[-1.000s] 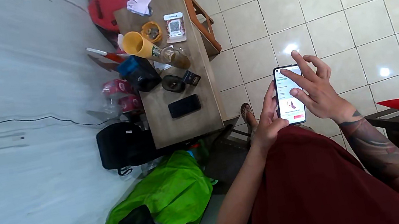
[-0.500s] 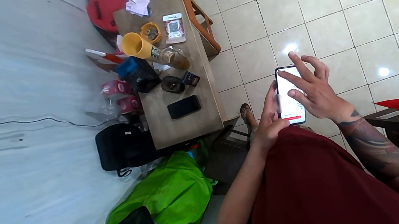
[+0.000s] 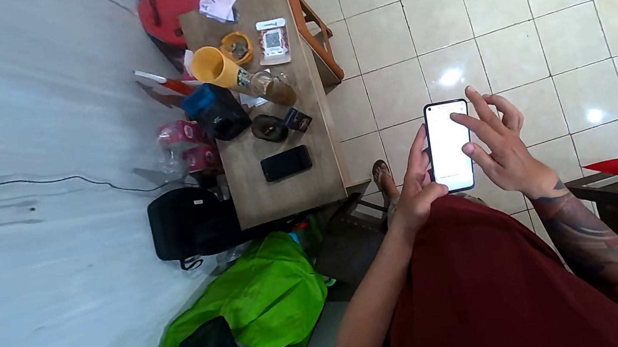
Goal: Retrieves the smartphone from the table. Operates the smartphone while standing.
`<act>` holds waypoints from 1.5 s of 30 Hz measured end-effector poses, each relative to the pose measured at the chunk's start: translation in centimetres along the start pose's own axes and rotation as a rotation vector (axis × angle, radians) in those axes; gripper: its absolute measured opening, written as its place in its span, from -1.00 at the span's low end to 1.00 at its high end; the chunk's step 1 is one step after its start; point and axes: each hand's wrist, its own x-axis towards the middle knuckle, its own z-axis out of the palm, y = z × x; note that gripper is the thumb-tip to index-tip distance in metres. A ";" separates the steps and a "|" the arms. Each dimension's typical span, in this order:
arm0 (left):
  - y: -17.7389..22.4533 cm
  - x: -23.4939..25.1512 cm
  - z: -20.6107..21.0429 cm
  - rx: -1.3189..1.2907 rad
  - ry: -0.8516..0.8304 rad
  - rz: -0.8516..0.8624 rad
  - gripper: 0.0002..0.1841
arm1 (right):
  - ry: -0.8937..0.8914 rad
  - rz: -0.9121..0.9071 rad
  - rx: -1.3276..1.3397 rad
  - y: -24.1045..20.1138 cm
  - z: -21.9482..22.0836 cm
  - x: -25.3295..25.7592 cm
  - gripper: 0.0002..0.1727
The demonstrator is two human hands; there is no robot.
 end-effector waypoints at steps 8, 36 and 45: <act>-0.3 -0.1 -0.2 -0.019 0.039 0.059 0.14 | -0.038 -0.095 0.289 0.5 0.0 -2.7 -0.48; -0.4 -1.6 1.2 -0.013 -0.007 0.048 0.17 | 0.144 -0.010 0.244 -0.3 -1.0 -3.6 -0.68; -1.0 -2.5 1.5 -0.003 -0.176 -0.008 0.11 | 0.138 0.329 0.550 -1.5 -1.7 -6.1 -0.33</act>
